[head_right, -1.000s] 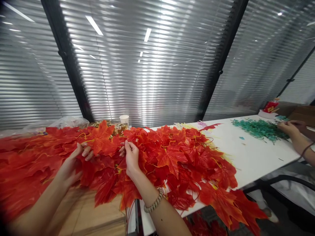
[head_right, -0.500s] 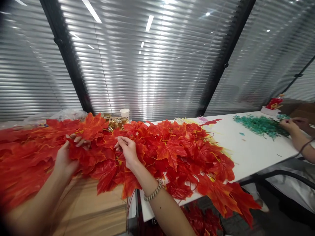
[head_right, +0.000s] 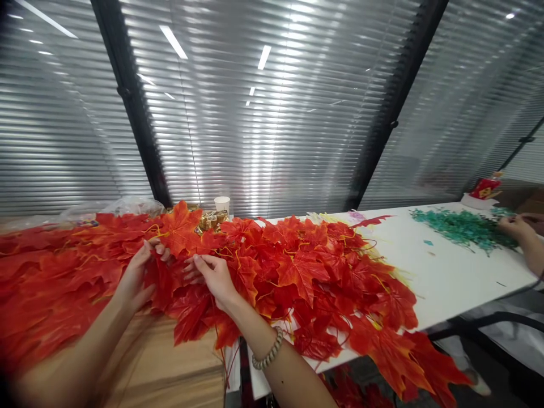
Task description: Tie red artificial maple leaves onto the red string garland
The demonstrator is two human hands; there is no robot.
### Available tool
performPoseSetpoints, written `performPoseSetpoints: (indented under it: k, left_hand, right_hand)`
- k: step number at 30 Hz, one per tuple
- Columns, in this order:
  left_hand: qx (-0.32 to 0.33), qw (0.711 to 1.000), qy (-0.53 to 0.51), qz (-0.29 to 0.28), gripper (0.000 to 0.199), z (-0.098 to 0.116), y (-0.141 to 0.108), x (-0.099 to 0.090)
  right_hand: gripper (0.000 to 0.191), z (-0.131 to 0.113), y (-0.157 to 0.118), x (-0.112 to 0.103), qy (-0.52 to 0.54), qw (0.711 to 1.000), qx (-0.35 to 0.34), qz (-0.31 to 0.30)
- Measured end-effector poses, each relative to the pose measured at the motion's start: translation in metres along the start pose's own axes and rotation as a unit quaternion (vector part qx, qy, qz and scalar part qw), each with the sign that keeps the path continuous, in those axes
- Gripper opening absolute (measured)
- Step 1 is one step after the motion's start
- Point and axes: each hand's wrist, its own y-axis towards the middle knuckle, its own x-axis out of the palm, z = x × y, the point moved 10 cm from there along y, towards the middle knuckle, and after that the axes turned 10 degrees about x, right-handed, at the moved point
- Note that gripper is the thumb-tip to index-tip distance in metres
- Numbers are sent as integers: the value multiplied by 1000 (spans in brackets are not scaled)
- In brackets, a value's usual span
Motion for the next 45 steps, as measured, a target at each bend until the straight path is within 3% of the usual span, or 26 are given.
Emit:
performPoseSetpoints:
  k: [4,8,13,18,25,30,35,37,40,45]
  left_hand:
    - [87,992,65,68,15,22,7,-18]
    - [168,961,163,150,23,40,7,-40]
    - [240,902,289,212,27,57,1,-57]
    - [261,885,326,207,29,62,1,-58]
    - [282,857,378,210,30,71,0,-58]
    - [282,850,403,187,30,72,-1,-47]
    - [365,782,497,91,24,84,-23,6]
    - [366,804,465,52,22,79,-29,20]
    - [315,834,451,-37,28,57,-29,36]
    - [209,860,459,-82,31,25,-20,30]
  right_hand:
    - [33,-19,2,-30,-3,993,-70,100]
    - [25,-28,2,-45,28,986,-100,132]
    - [25,-27,5,-42,78,989,-83,96]
    - [28,-34,4,-38,135,985,-98,49]
    - [12,-32,7,-42,230,970,-75,38]
    - [8,-26,11,-39,259,965,-42,24]
    - [13,-28,7,-31,271,961,-50,20]
    - [17,-31,4,-24,238,969,-61,6]
    - [24,-35,-2,-10,184,979,-80,-31]
    - [23,-34,-5,-9,107,989,-103,-7]
